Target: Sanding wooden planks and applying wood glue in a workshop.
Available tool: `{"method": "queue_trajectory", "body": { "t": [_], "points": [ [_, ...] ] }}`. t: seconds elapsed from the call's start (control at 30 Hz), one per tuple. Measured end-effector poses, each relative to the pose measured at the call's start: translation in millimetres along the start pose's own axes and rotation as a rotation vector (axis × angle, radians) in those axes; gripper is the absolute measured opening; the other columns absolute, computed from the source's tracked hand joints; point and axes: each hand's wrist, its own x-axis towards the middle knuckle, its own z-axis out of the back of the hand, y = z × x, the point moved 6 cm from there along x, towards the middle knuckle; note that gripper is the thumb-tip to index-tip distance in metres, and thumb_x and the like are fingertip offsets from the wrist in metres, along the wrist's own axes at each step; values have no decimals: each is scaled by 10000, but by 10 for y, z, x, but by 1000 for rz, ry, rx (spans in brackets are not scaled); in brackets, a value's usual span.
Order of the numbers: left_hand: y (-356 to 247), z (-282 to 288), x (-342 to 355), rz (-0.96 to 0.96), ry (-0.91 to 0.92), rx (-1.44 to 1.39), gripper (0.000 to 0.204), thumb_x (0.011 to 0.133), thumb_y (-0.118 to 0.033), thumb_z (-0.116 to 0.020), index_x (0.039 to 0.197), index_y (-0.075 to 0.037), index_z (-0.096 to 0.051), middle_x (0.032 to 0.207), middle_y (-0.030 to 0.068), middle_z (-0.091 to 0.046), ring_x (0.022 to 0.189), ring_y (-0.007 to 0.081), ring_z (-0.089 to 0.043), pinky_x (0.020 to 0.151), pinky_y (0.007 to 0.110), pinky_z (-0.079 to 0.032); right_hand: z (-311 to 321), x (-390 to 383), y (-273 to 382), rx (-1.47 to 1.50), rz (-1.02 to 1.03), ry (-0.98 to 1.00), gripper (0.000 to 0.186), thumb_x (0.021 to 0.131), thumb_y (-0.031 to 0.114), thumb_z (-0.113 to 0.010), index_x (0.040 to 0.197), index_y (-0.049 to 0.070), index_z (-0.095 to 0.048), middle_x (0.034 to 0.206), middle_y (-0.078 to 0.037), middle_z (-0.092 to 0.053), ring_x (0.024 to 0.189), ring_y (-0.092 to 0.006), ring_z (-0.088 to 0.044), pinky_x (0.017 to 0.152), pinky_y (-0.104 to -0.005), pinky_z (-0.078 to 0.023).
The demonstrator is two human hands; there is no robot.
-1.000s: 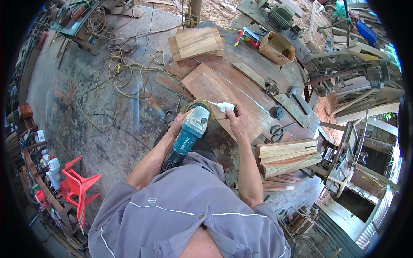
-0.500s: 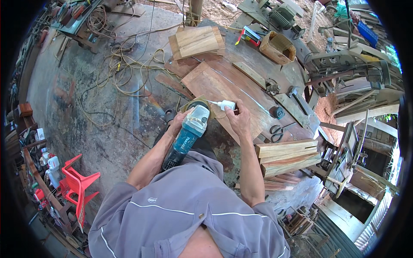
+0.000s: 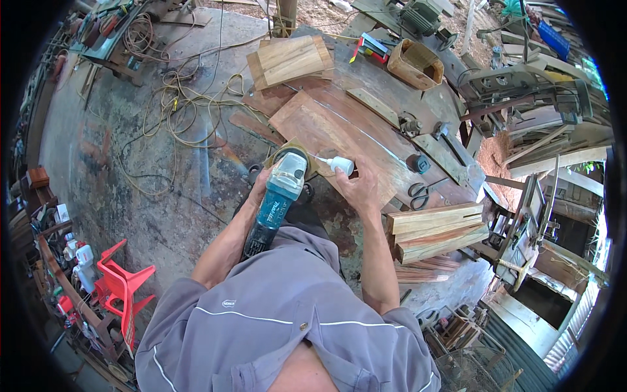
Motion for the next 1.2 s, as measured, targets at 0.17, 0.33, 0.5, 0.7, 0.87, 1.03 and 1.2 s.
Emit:
{"method": "queue_trajectory", "body": {
  "t": [0.17,0.33,0.5,0.7,0.87,1.03,1.2],
  "points": [
    [-76,-97,-27,-27,30,4,371,1037,-330,-548,1238,-26,-616,1031,110,-705,836,199,-715,701,365,-640,12,-111,15,-73,63,-48,334,794,146,-782,1067,26,-632,886,-173,-669,733,-313,-681,636,-400,-549],
    [-37,-10,-2,4,-28,9,326,1025,-291,-550,1208,-31,-620,998,90,-693,825,177,-701,694,357,-636,17,-207,99,-49,98,-61,332,779,150,-786,1046,27,-632,874,-158,-659,739,-308,-672,627,-402,-547],
    [-51,2,-4,44,-41,37,291,1006,-273,-569,1153,-36,-650,957,67,-692,789,147,-685,665,333,-623,16,-279,128,-57,170,-83,331,743,144,-793,1018,41,-639,862,-139,-652,732,-316,-648,629,-409,-525],
    [1,-42,-53,116,-49,-34,296,977,-323,-587,1074,-60,-683,956,62,-695,782,145,-683,663,341,-622,34,-326,103,-65,155,-97,311,750,179,-797,995,44,-661,841,-134,-659,712,-305,-661,640,-393,-531],
    [113,206,61,67,-117,-37,330,959,-368,-594,1070,-69,-677,945,61,-696,793,167,-690,702,355,-624,27,-354,-107,87,9,-89,286,822,142,-738,1068,28,-648,908,-134,-680,731,-249,-668,641,-356,-542],
    [170,95,82,91,-99,49,503,966,-497,-575,1203,-57,-640,1059,122,-695,927,239,-694,869,425,-598,-146,-561,-873,860,-488,-47,300,933,171,-537,1173,10,-618,1004,-107,-680,868,-191,-667,769,-348,-569],
    [63,-36,662,171,-7,68,485,970,-481,-578,1198,-58,-641,1050,118,-693,918,235,-691,859,416,-598,-299,-595,-1218,1214,-468,-123,322,974,132,-580,1279,31,-555,1110,-80,-648,923,-164,-664,816,-329,-591]
  ]
}}
